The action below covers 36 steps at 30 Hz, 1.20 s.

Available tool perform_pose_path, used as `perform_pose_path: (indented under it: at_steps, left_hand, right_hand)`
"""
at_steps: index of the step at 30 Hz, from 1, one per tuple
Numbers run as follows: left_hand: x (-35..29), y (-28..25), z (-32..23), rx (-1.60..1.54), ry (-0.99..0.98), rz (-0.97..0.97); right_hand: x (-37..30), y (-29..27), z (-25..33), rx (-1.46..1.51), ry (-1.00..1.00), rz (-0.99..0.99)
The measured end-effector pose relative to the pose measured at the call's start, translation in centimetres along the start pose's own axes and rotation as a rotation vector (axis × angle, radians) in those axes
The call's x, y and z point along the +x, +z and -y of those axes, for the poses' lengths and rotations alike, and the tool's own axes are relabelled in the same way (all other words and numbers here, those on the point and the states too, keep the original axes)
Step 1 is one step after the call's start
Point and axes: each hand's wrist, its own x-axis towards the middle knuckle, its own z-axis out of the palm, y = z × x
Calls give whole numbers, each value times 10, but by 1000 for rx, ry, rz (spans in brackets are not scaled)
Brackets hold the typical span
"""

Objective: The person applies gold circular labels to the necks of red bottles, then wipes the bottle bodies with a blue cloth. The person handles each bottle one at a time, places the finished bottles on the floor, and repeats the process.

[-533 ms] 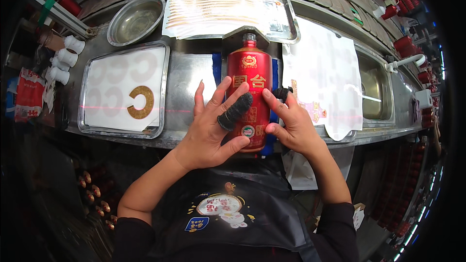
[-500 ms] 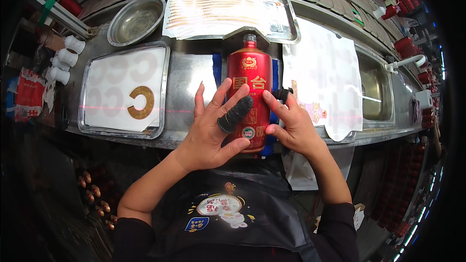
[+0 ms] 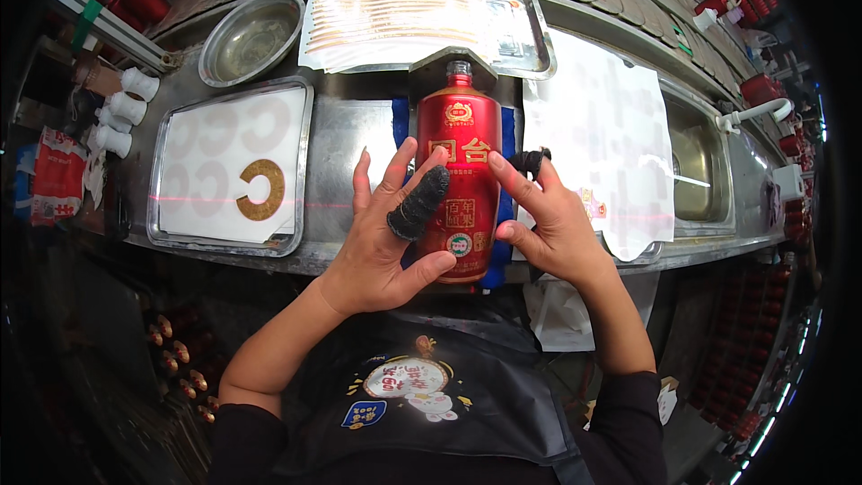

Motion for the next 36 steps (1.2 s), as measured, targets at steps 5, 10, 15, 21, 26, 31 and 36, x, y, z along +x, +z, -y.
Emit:
perform_pose_path:
  at_steps: [5, 10, 15, 21, 26, 31, 36]
  left_hand:
    - [-2, 1, 3, 25, 13, 21]
    - [-3, 0, 7, 15, 43, 5]
    - [-3, 1, 8, 15, 43, 16]
    - [-4, 5, 10, -17, 43, -10]
    - [-5, 7, 14, -18, 51, -27]
    - [-5, 7, 16, -13, 47, -23]
    - [-6, 9, 17, -30, 43, -29]
  right_hand:
    - [10, -7, 17, -212, 19, 120]
    - [13, -3, 25, -151, 6, 25]
    - [13, -7, 30, -149, 44, 18]
    - [19, -7, 36, -164, 127, 31]
    - [22, -3, 36, -133, 154, 20]
    - [22, -2, 35, -126, 127, 2]
    - [21, 0, 30, -134, 111, 12]
